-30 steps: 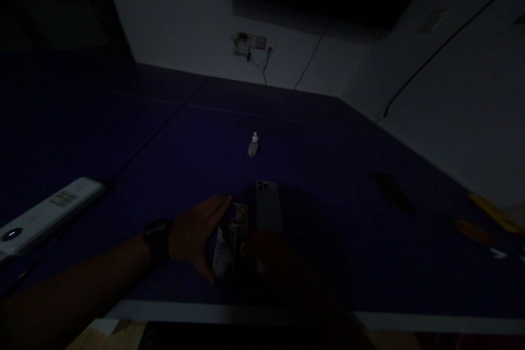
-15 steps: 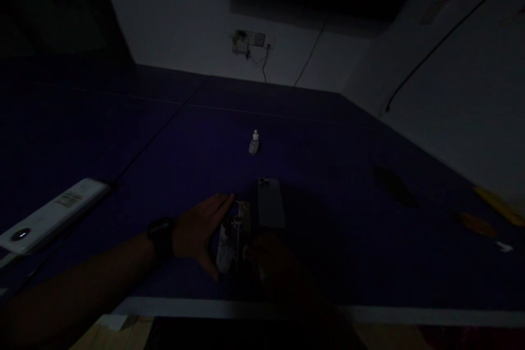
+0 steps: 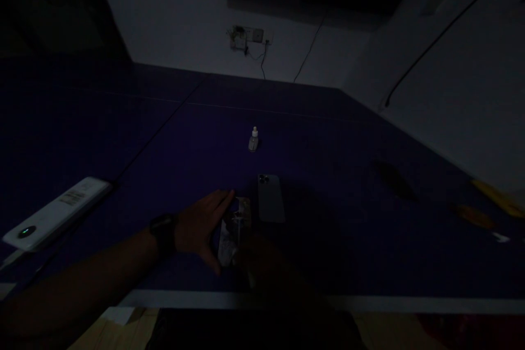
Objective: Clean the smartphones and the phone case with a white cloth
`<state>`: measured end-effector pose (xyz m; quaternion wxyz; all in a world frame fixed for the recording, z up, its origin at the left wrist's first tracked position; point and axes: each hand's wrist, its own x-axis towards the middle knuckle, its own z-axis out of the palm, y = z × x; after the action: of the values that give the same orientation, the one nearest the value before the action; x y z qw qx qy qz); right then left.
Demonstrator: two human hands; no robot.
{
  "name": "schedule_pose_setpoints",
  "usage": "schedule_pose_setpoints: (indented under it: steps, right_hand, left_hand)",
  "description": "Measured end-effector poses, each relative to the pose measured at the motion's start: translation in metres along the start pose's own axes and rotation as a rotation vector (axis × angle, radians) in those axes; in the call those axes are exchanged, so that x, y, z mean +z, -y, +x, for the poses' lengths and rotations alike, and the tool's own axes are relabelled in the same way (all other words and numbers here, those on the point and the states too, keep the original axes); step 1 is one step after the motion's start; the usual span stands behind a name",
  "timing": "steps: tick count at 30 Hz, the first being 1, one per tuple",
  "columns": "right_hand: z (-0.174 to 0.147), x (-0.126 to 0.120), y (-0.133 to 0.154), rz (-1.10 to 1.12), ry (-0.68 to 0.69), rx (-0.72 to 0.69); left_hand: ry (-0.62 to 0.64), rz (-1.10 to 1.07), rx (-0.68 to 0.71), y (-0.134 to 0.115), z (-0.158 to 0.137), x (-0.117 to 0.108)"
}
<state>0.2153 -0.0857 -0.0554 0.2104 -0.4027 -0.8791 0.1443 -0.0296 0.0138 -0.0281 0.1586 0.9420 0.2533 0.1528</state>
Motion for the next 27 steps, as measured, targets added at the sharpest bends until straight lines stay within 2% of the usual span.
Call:
schedule_pose_setpoints:
  steps: [3,7,13,18,24,27]
  right_hand:
    - [-0.001,0.000,-0.003,0.025,0.025,-0.045]
    - [0.002,-0.001,-0.007,-0.016,-0.047,-0.026]
    - [-0.002,-0.004,-0.008,0.021,-0.066,-0.094]
    - [0.001,-0.003,-0.004,0.043,-0.159,-0.034]
    - [0.001,-0.017,0.005,0.081,-0.118,0.023]
    - [0.005,-0.017,0.006,0.052,-0.135,0.003]
  left_hand:
    - [0.004,-0.009,-0.009,-0.001,0.000,0.000]
    - [-0.008,-0.007,-0.002,-0.001,0.000,0.001]
    - [-0.014,0.010,0.006,0.000,0.000,0.001]
    - [-0.019,0.010,0.008,-0.001,0.000,0.001]
    - [-0.019,-0.018,-0.004,-0.001,0.001,0.001]
    - [-0.019,-0.019,-0.007,-0.001,0.001,0.002]
